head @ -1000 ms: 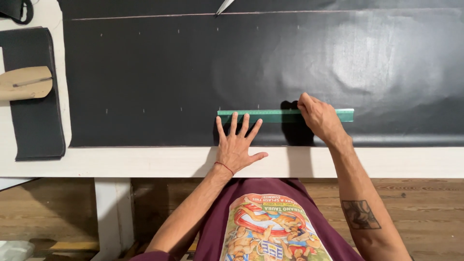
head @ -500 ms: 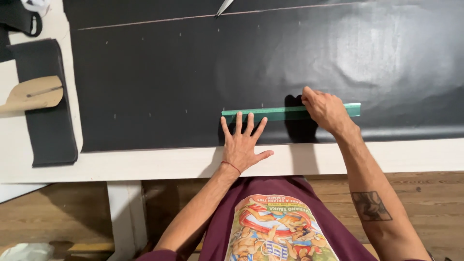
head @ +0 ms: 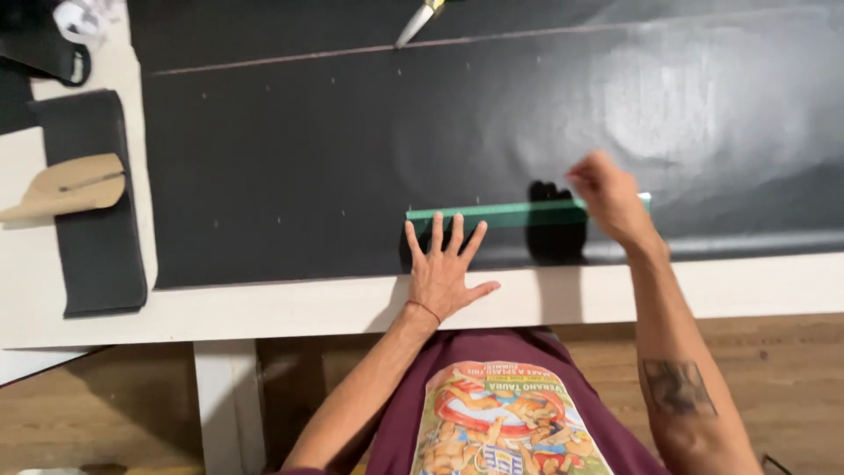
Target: Marking measurements and drawing lines on a large sheet of black leather using a ruler and a marking tool
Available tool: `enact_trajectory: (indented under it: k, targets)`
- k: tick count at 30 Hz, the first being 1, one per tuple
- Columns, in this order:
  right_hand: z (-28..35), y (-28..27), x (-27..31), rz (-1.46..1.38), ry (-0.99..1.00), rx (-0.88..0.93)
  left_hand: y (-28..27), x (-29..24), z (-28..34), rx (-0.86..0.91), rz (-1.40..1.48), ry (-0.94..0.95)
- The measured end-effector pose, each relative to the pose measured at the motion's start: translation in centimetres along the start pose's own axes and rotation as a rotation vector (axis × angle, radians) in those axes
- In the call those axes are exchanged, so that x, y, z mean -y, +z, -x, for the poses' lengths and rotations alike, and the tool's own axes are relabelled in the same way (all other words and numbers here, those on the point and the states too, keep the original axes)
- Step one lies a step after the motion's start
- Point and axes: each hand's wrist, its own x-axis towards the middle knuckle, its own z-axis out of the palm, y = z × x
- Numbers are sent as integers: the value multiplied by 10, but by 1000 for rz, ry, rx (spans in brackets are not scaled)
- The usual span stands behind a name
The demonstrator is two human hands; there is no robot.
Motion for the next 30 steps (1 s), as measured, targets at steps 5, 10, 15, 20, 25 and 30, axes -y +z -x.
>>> enact_trajectory:
  k: [5, 10, 15, 20, 25, 30]
  targets:
    - [76, -30, 30, -516, 96, -341, 13, 2, 3, -93, -58, 6]
    - [150, -27, 3, -704, 263, -517, 15, 4, 8, -168, -74, 44]
    - [195, -31, -43, -988, 387, -677, 13, -34, -2, -187, 19, 143]
    - [181, -78, -107, -951, 322, -682, 27, -112, -49, -226, 46, 171]
    - [164, -155, -149, -759, 301, -635, 35, -190, -93, -208, 69, 121]
    - [169, -211, -208, -685, 277, -537, 30, -216, -110, -236, 14, 51]
